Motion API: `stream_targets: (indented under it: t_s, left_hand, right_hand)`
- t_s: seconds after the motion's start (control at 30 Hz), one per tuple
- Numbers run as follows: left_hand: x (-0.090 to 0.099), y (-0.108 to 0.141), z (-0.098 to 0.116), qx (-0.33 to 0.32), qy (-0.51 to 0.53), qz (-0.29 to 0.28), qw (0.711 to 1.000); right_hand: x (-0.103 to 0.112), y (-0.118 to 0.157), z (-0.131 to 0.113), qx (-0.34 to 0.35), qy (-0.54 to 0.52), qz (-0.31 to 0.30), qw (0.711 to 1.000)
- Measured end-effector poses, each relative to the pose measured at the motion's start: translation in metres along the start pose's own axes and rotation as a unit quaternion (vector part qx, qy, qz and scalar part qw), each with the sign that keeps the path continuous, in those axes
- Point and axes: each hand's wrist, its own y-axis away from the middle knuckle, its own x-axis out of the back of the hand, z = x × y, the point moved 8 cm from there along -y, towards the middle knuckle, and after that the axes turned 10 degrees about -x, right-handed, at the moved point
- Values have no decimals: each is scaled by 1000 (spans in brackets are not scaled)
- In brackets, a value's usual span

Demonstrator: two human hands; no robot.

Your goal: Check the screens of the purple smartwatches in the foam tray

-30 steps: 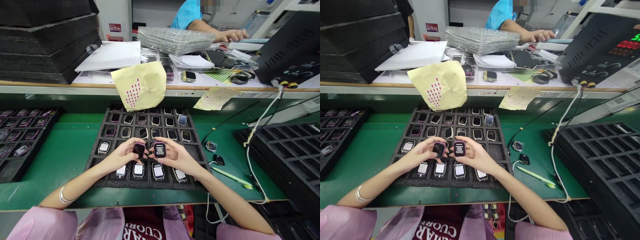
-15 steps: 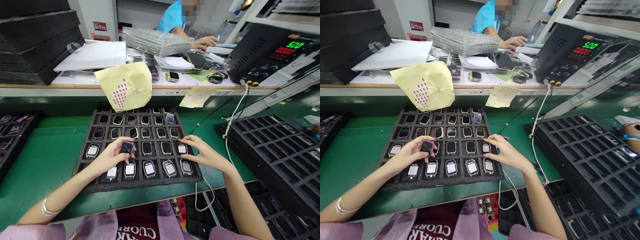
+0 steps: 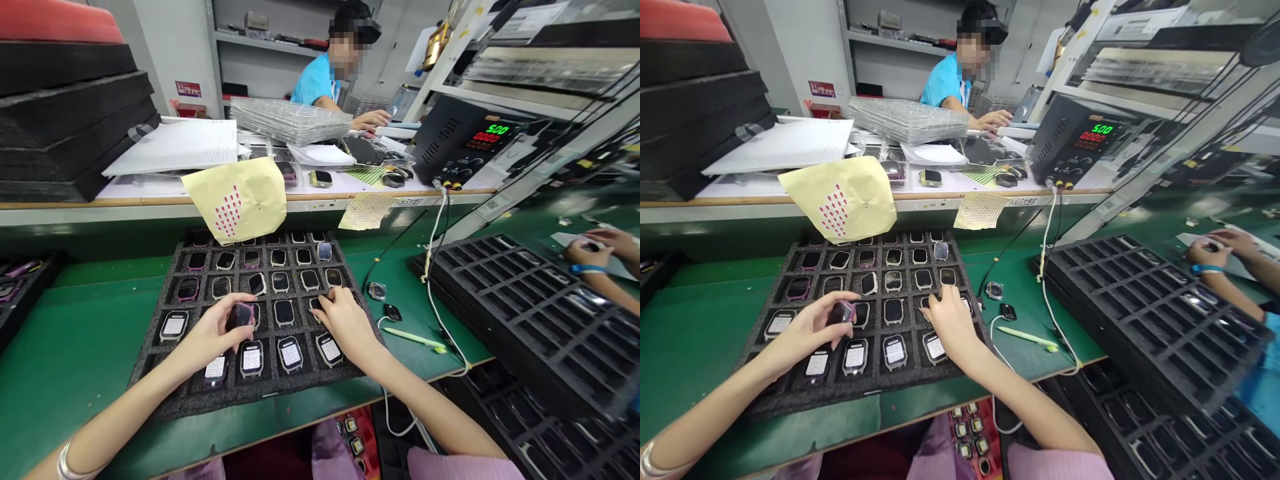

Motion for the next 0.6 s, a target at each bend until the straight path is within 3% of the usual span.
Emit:
stream_targets:
  t_s: [0.27, 0.43, 0.6]
  left_hand:
    - [2, -2, -3, -36, -47, 4, 998]
    - [5, -1, -2, -56, -80, 8, 995]
    - [7, -2, -6, -50, -72, 15, 996]
  right_hand:
    - [-7, 9, -7, -4, -15, -7, 1000]
    - [-6, 2, -9, 35, -84, -45, 995]
    - [-3, -9, 4, 19, -189, -75, 979]
